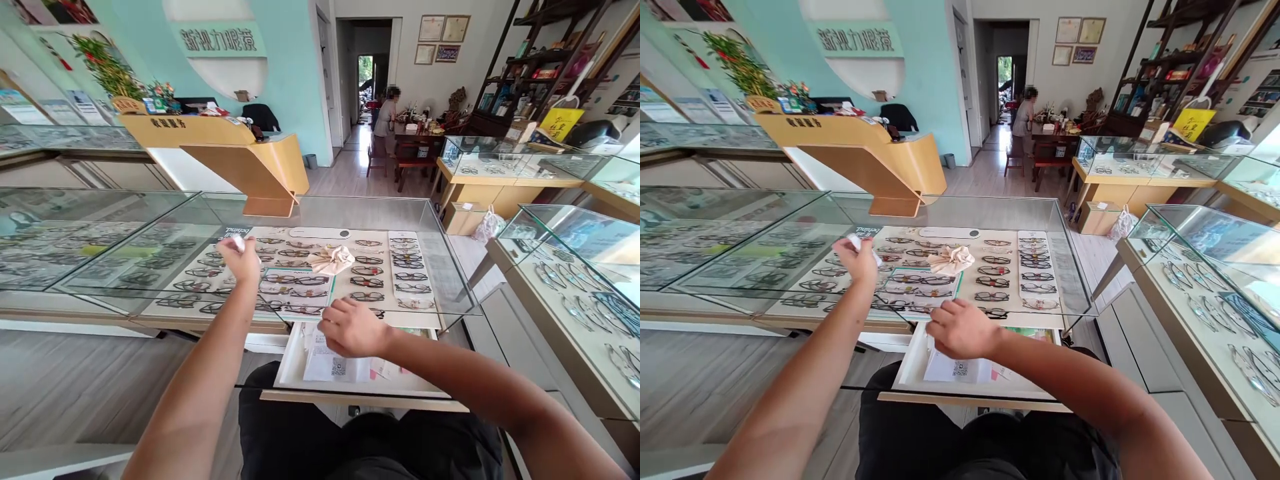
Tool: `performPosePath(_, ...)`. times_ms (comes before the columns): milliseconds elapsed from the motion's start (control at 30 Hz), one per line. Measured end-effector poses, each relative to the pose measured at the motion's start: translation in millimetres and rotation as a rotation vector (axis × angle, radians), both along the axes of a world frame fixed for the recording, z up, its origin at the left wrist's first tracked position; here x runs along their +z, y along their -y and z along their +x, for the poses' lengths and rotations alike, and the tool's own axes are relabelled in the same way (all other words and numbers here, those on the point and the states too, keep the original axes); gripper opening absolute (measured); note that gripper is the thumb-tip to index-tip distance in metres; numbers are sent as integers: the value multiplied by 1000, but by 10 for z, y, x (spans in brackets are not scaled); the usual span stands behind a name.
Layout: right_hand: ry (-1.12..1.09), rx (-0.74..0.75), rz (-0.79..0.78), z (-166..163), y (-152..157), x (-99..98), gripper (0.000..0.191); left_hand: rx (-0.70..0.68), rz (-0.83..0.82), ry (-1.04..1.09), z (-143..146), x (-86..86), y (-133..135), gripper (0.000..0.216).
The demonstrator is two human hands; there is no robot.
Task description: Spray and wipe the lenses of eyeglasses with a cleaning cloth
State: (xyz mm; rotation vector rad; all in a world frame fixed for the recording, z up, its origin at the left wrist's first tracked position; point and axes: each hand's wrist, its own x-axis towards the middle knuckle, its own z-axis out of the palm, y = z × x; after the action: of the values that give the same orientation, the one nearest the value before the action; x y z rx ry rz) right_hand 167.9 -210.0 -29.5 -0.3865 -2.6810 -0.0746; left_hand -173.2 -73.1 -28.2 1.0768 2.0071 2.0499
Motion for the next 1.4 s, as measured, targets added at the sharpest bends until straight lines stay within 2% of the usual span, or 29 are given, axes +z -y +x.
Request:
performPosePath(100, 204, 24, -101, 136, 132, -173, 12, 192, 12, -58, 38, 84, 107, 53)
performPosePath(167, 278, 16, -155, 285, 198, -231, 11, 243, 23, -160, 47, 184, 220, 61)
performPosePath(233, 253, 28, -150, 512, 202, -201, 12, 229, 87, -378, 86, 316, 350, 66)
performPosePath(300, 139, -7, -124, 831, 99, -87, 14, 156, 195, -581, 242, 444, 506, 70)
performPosePath(367, 8, -198, -142, 1220, -120, 60, 17, 59, 222, -580, 587, 502, 718, 69)
performPosePath(400, -50, -367, -158, 1424, -259, 123, 19, -67, 189, -538, 833, 486, 851, 65)
performPosePath(433, -89, -557, -161, 1621, -406, 167, 22, -271, 170, -500, 1115, 437, 996, 57)
performPosePath(500, -88, -867, -162, 1957, -676, 184, 26, -927, -10, -531, 1724, 242, 1290, 29)
performPosePath(533, -66, -969, -177, 2082, -781, 157, 28, -1238, -111, -598, 2018, 106, 1414, 11)
performPosePath(567, -56, -1025, -189, 2175, -858, 114, 30, -1460, -193, -683, 2288, -47, 1507, 5)
performPosePath(600, -50, -1065, -197, 2237, -909, 61, 33, -1580, -239, -743, 2525, -210, 1561, 13)
performPosePath(633, -51, -1086, -203, 2271, -937, 6, 35, -1630, -276, -773, 2728, -376, 1573, 16)
performPosePath(700, -63, -1109, -206, 2282, -949, -80, 35, -1582, -352, -798, 3044, -696, 1474, 17)
performPosePath(800, -76, -1129, -208, 2250, -940, -123, 33, -1394, -421, -877, 3376, -1083, 1097, 26)
performPosePath(933, -103, -1132, -218, 2239, -954, -97, 29, -1250, -435, -928, 3675, -1382, 465, 21)
performPosePath(1033, -126, -1126, -227, 2242, -962, -87, 27, -1214, -428, -968, 3771, -1502, 130, 14)
performPosePath(1100, -131, -1126, -232, 2238, -964, -86, 26, -1211, -427, -998, 3787, -1558, 17, 15)
performPosePath(1233, -132, -1128, -233, 2229, -967, -87, 28, -1244, -442, -1057, 3803, -1612, -27, 16)
performPosePath(1400, -118, -1135, -229, 2229, -974, -90, 28, -1257, -473, -1122, 3897, -1584, 17, 16)
